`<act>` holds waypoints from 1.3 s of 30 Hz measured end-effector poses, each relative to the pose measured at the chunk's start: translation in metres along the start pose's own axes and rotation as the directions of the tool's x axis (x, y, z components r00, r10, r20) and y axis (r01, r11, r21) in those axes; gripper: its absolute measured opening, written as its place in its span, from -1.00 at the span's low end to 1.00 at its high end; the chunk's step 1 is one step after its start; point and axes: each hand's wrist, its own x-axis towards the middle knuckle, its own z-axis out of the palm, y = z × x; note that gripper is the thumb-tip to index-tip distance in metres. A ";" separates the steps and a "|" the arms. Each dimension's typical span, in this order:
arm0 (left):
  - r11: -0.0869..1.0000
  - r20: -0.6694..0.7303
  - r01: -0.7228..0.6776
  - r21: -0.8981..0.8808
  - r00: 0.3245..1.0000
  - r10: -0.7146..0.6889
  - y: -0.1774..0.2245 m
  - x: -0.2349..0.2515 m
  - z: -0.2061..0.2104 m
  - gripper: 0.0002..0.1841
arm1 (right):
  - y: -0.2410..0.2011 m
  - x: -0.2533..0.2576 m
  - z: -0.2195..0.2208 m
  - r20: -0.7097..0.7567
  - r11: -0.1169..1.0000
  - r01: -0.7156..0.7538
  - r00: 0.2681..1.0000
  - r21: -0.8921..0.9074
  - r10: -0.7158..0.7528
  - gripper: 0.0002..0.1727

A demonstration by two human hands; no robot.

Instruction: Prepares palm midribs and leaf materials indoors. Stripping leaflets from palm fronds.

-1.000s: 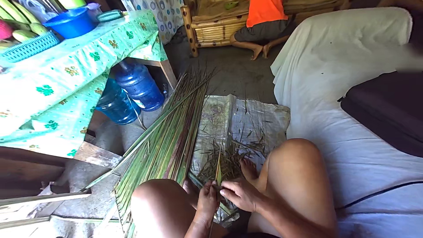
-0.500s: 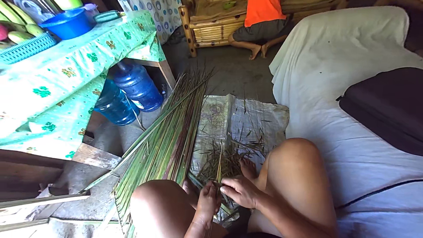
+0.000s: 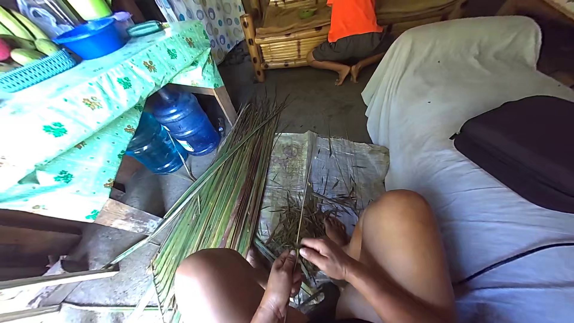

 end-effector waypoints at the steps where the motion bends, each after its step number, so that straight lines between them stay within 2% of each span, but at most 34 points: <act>1: 1.000 0.007 0.007 -0.013 1.000 -0.007 0.000 -0.002 0.000 -0.63 | 0.000 0.000 0.001 0.015 1.000 0.009 1.000 -0.017 -0.009 -0.52; 4: 0.998 0.062 0.038 -0.051 0.997 -0.035 -0.002 -0.005 -0.002 -0.62 | 0.004 0.004 -0.007 -0.013 0.985 -0.046 0.999 -0.164 0.045 -0.49; 7: 0.996 0.055 0.047 -0.070 0.998 -0.043 -0.002 -0.003 -0.001 -0.61 | 0.005 0.008 -0.012 -0.054 0.948 -0.097 0.995 -0.303 0.084 -0.47; 9: 0.998 0.047 0.032 -0.045 0.998 -0.030 -0.001 -0.004 -0.001 -0.62 | 0.006 0.011 -0.013 -0.122 0.933 -0.147 0.986 -0.328 0.113 -0.48; 12: 1.000 0.046 0.024 -0.010 0.999 -0.023 -0.004 -0.006 -0.003 -0.64 | 0.003 0.017 -0.027 -0.149 0.900 -0.341 0.939 -0.272 0.311 -0.47; 15: 0.999 0.059 0.035 0.022 0.998 -0.036 -0.004 -0.007 -0.001 -0.66 | 0.005 0.020 -0.038 -0.269 0.871 -0.479 0.857 -0.107 0.439 -0.50; 17: 0.999 0.046 0.039 0.030 0.998 -0.041 -0.004 -0.007 -0.001 -0.67 | 0.009 0.021 -0.040 -0.289 0.892 -0.445 0.846 0.080 0.448 -0.56; 18: 0.999 0.040 0.037 0.035 0.998 -0.039 -0.004 -0.006 -0.001 -0.67 | 0.008 0.020 -0.038 -0.254 0.893 -0.397 0.860 0.212 0.443 -0.58; 20: 0.999 0.039 0.033 0.040 0.999 -0.035 -0.003 -0.004 0.000 -0.65 | 0.000 0.018 -0.031 -0.110 0.808 -0.348 0.888 0.475 0.447 -0.60; 22: 0.998 0.048 0.028 0.050 0.998 -0.030 -0.002 -0.004 0.000 -0.65 | -0.004 0.016 -0.025 0.007 0.735 -0.354 0.903 0.578 0.430 -0.59; 24: 0.998 0.070 0.017 0.064 0.997 -0.021 -0.005 -0.005 -0.001 -0.64 | -0.005 0.016 -0.022 0.012 0.733 -0.343 0.909 0.587 0.416 -0.61; 28: 0.995 0.132 0.005 0.098 0.991 -0.018 -0.008 -0.008 -0.007 -0.61 | 0.001 0.022 -0.028 -0.170 0.826 -0.291 0.894 0.482 0.415 -0.62; 30: 0.995 0.117 0.012 0.099 0.993 -0.024 -0.009 -0.008 -0.008 -0.63 | 0.008 0.020 -0.029 -0.190 0.896 -0.296 0.909 0.331 0.371 -0.59; 33: 0.996 0.021 -0.002 0.089 1.000 0.000 -0.007 -0.001 -0.007 -0.65 | -0.003 0.007 -0.021 -0.054 0.972 -0.223 0.972 0.075 0.227 -0.56; 36: 0.997 -0.065 -0.018 0.078 0.998 0.023 -0.003 0.004 -0.006 -0.64 | -0.010 -0.008 0.001 0.094 0.996 0.000 0.996 -0.093 0.009 -0.55; 37: 0.997 -0.094 -0.024 0.078 0.995 0.032 -0.002 0.003 -0.005 -0.63 | -0.010 -0.010 0.006 0.118 0.987 0.050 0.992 -0.150 -0.032 -0.55; 39: 0.996 -0.114 -0.034 0.078 0.992 0.043 -0.002 0.002 -0.003 -0.64 | -0.011 -0.008 0.005 0.114 0.965 0.053 0.993 -0.255 -0.025 -0.52</act>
